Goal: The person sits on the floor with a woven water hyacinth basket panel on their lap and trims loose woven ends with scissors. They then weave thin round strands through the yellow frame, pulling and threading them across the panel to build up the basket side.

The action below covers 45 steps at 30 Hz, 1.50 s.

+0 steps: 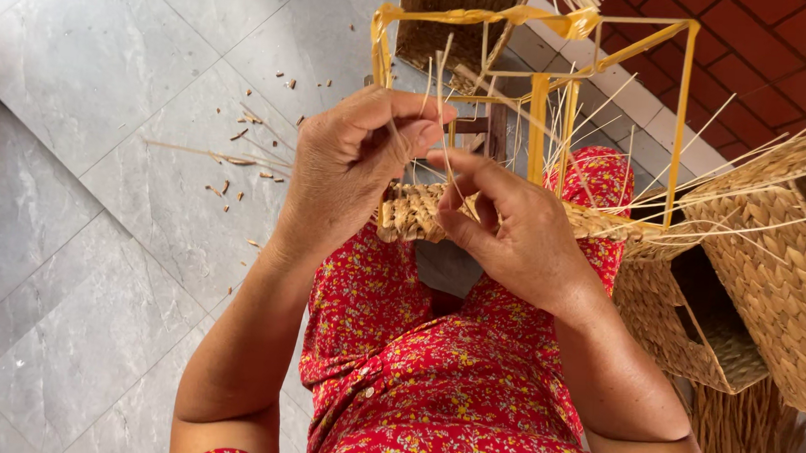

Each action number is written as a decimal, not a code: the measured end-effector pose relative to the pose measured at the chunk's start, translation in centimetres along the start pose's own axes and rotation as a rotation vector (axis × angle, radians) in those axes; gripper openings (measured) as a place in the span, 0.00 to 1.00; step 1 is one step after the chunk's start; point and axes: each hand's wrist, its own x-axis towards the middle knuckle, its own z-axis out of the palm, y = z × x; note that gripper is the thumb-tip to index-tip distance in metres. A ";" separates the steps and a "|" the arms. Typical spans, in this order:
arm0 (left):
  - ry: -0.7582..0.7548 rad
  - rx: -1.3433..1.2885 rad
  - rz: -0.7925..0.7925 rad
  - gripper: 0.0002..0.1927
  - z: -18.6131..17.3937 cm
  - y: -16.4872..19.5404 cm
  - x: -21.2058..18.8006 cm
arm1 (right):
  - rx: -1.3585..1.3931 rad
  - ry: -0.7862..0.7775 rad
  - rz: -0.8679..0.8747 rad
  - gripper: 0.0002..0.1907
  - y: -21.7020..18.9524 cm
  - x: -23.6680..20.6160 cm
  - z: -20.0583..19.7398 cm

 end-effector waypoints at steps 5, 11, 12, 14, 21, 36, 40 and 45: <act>-0.061 -0.018 0.013 0.11 -0.8 0.1 -2.3 | 0.112 -0.062 -0.131 0.09 0.9 0.0 0.3; 0.174 -0.634 -0.004 0.09 0.1 -2.0 -5.2 | 0.435 -0.100 -0.084 0.07 2.7 -0.2 -0.4; 0.203 -0.720 -0.006 0.09 0.2 -2.5 -5.6 | 0.460 -0.111 -0.101 0.07 2.8 -0.3 -0.4; 0.256 -0.890 -0.004 0.09 0.1 -3.5 -6.4 | 0.465 -0.120 -0.157 0.07 3.0 -0.6 -0.4; 0.373 -0.876 0.054 0.07 0.0 -4.7 -8.3 | 0.369 -0.075 -0.204 0.06 3.0 -0.7 0.1; 0.237 -0.092 -0.181 0.21 -0.7 -3.6 3.0 | -0.010 0.085 0.024 0.32 0.1 0.5 1.2; 0.164 0.098 -0.235 0.36 0.3 -3.3 4.9 | -0.048 0.089 0.079 0.32 0.0 0.7 1.3; 0.107 0.238 -0.168 0.38 0.7 -3.4 5.3 | -0.062 0.105 0.085 0.34 0.2 0.7 1.5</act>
